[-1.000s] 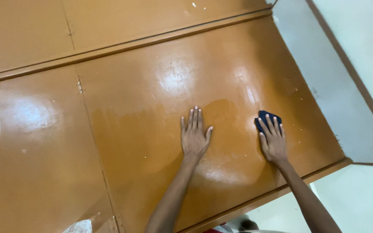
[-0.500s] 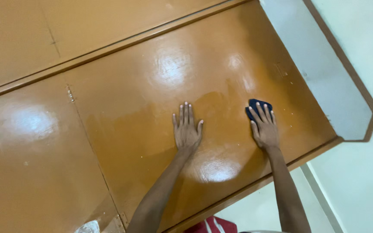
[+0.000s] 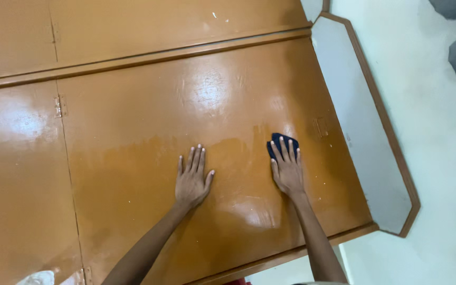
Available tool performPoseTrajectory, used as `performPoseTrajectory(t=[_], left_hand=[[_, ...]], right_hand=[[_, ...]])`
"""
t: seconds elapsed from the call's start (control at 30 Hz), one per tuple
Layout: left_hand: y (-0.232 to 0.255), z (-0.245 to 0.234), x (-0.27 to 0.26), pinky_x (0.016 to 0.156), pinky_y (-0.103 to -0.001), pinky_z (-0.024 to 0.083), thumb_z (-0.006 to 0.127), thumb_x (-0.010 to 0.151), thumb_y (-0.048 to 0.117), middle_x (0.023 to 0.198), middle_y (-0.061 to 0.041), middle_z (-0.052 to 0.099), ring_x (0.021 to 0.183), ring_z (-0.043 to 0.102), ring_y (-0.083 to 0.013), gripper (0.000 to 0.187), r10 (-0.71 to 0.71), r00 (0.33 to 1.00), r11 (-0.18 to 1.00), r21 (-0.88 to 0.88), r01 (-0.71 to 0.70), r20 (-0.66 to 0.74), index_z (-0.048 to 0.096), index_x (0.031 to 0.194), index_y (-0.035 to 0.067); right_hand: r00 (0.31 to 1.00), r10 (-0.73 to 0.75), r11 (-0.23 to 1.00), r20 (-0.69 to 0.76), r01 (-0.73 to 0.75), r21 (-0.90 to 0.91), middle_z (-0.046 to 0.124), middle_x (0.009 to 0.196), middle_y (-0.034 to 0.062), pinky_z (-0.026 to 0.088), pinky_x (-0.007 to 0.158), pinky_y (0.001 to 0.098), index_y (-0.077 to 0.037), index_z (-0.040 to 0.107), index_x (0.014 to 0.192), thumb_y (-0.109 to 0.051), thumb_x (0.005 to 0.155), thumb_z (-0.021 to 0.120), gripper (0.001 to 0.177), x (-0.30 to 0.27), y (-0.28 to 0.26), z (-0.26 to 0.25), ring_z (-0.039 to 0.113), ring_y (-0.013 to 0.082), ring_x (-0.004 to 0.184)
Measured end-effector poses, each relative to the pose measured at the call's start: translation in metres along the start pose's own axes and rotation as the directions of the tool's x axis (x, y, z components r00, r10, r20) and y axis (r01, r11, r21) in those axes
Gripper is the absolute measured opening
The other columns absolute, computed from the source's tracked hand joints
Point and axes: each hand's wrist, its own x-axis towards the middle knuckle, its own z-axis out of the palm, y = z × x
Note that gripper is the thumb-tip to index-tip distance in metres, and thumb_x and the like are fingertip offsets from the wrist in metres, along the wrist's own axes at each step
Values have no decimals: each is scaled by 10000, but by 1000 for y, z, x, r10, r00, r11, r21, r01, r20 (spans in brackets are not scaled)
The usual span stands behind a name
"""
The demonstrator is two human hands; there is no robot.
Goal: The person pours water from a plastic bottle onto a brown wooden surface and wipes the surface with a dark cloth using both hands.
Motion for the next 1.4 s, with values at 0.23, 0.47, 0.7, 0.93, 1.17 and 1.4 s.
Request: performPoseTrajectory(t=[0.23, 0.47, 0.7, 0.93, 1.17, 1.4], left_hand=[[3, -2, -4, 1253, -514, 86, 384, 1029, 471, 1708, -85, 196, 1575, 145, -231, 745, -2, 1000, 999, 44, 2, 5, 226, 1609, 31], [9, -8, -4, 1263, -494, 69, 383, 1025, 470, 1707, -75, 196, 1577, 142, -221, 742, -29, 1000, 998, 62, 28, 9, 225, 1611, 43], [10, -12, 2, 1261, -493, 60, 378, 1018, 488, 1699, -62, 202, 1571, 137, -206, 745, -51, 998, 997, 61, 49, 35, 221, 1606, 59], [5, -9, -4, 1276, -484, 60, 371, 1043, 453, 1705, -54, 208, 1578, 143, -204, 702, -45, 999, 999, 29, 44, 25, 237, 1613, 65], [3, -3, -11, 1267, -502, 92, 382, 1042, 438, 1698, -63, 231, 1571, 165, -213, 697, -33, 999, 999, 20, 33, -19, 254, 1607, 50], [-7, 2, 22, 1305, -498, 110, 367, 1095, 407, 1679, -83, 301, 1570, 206, -226, 630, -99, 991, 994, -31, 102, 95, 326, 1590, 20]], right_hand=[[1000, 10, 1000, -19, -10, 0, 236, 1710, 128, 93, 1262, 571, -171, 360, 1610, -299, 1035, 428, 593, 56, 6, 11, 172, 399, 1568], [999, -30, 998, 20, 29, 51, 238, 1701, 144, 90, 1264, 567, -169, 349, 1609, -287, 1022, 441, 607, -22, -38, 3, 182, 422, 1558], [998, -28, 999, 60, 29, -13, 225, 1698, 146, 99, 1252, 575, -194, 354, 1602, -326, 1014, 448, 610, -6, -41, 5, 183, 425, 1549], [997, -59, 998, 51, 60, -14, 205, 1708, 163, 116, 1254, 581, -154, 331, 1620, -338, 1049, 416, 606, 76, -36, 25, 166, 452, 1557], [998, -43, 999, 53, 43, 0, 185, 1715, 167, 108, 1255, 585, -143, 320, 1620, -353, 1048, 408, 615, -4, -87, 35, 151, 444, 1561], [996, -28, 999, 86, 31, -29, 202, 1695, 153, 106, 1237, 589, -178, 315, 1615, -391, 1045, 426, 618, -23, -113, 26, 162, 425, 1550]])
